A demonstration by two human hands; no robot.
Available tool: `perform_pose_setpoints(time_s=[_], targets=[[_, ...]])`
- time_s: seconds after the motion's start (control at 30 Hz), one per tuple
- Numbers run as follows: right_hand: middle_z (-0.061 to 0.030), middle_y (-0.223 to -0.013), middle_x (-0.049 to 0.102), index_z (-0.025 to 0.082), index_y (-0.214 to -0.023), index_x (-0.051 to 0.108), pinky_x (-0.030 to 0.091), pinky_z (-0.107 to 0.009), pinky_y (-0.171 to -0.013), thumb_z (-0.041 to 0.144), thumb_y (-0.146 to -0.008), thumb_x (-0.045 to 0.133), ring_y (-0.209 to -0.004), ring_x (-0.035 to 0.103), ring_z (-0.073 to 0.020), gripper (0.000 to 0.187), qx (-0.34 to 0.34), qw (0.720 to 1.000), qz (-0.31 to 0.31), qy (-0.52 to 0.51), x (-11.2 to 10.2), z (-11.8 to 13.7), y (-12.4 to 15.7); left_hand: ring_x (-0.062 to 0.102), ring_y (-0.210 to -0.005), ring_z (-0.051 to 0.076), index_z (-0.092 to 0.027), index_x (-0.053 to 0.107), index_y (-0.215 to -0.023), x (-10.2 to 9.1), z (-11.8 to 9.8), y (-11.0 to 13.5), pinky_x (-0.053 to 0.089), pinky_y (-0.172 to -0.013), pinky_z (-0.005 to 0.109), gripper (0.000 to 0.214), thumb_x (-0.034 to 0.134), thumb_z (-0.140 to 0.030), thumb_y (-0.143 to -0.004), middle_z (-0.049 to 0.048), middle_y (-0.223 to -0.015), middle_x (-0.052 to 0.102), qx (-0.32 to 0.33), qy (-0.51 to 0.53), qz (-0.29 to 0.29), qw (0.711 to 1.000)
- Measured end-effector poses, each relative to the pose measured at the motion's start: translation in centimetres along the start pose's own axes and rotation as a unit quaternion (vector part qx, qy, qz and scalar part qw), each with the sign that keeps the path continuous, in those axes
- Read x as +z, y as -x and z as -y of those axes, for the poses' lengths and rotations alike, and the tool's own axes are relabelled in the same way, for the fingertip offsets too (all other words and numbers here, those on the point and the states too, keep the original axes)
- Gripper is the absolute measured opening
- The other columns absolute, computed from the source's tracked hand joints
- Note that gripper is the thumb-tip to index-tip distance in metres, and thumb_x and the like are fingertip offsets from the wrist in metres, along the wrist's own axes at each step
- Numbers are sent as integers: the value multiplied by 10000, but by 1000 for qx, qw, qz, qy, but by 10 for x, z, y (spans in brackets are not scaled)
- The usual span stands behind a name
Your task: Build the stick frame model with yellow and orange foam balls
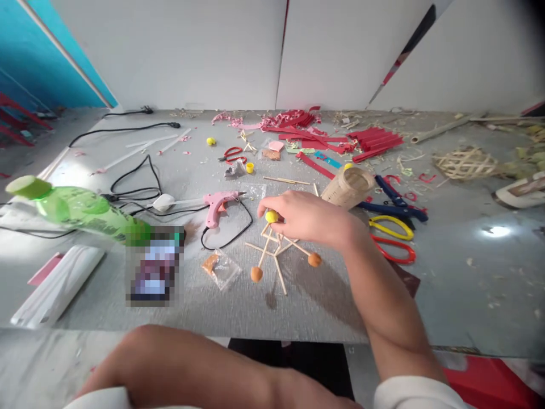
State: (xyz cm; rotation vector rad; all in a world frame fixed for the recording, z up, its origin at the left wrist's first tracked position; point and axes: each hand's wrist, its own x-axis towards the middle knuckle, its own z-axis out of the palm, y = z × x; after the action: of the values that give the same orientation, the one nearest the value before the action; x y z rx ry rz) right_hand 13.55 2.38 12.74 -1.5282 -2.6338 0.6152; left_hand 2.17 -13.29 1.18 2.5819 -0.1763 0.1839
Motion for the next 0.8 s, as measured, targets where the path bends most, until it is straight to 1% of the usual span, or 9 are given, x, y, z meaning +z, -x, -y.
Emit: perform_pose_setpoints(time_s=[0.07,0.13,0.17,0.23,0.3,0.37,0.5,0.57,0.8], targets=[[-42,-908,724,201,-1110,693,323,-267,-663,96,-856,576,-775,599,-168,299,-8,1000,-3,3,2,-1,0,605,-582,231,-438,752,-995,-30,11,29,407,-445,379,301,607,-656,-845,60,-720,646,-20,3,-115,993],[-42,-905,724,200,-1120,691,333,-265,-661,110,-856,577,-771,603,-167,301,-20,1000,-4,5,3,-1,1,563,-546,209,-415,732,-999,-65,31,60,420,-459,374,306,504,-613,-946,31,-692,615,-54,-2,-239,969],[-43,-907,724,201,-1131,691,338,-265,-661,123,-856,584,-769,606,-167,305,-23,1000,-6,5,3,-1,2,537,-524,188,-367,733,-925,-82,43,73,418,-467,358,305,510,-571,-964,17,-659,595,-98,4,-415,904],[-48,-926,725,206,-1153,691,350,-265,-664,146,-853,603,-774,615,-170,318,-26,1000,-14,8,2,1,5,526,-548,153,-286,697,-1025,-109,71,90,429,-508,317,325,399,-413,-1050,12,-690,590,-147,-7,-549,823],[-57,-942,727,209,-1157,692,360,-269,-667,158,-854,609,-788,626,-179,318,-22,999,-21,14,2,4,8,472,-487,108,-225,669,-995,-123,98,96,404,-484,257,218,478,-327,-1018,-31,-603,546,-182,65,-687,700],[-59,-932,726,207,-1139,696,361,-274,-660,140,-849,588,-786,629,-182,317,-22,999,-17,21,2,5,9,490,-495,88,-187,660,-988,-124,121,94,414,-495,224,169,514,-269,-969,-32,-615,587,-216,140,-674,693],[-43,-912,721,211,-1098,708,350,-277,-642,126,-838,569,-736,604,-161,307,-28,999,-10,17,2,2,11,629,-705,109,-151,687,-1119,-106,146,92,494,-631,225,261,567,-193,-891,35,-841,713,-247,207,-533,783],[-35,-913,717,219,-1063,712,348,-278,-631,163,-852,581,-727,591,-157,255,-23,999,-20,12,0,-1,13,672,-824,137,-147,702,-1125,-100,150,95,529,-719,253,283,613,-178,-858,74,-965,740,-250,246,-479,805],[-7,-847,700,227,-1018,704,365,-272,-617,246,-863,628,-718,595,-152,173,-43,998,-42,-10,-7,-7,17,701,-1131,242,-178,712,-1205,-102,148,101,514,-1026,399,389,768,-229,-823,134,-1193,747,-190,443,-341,807]])
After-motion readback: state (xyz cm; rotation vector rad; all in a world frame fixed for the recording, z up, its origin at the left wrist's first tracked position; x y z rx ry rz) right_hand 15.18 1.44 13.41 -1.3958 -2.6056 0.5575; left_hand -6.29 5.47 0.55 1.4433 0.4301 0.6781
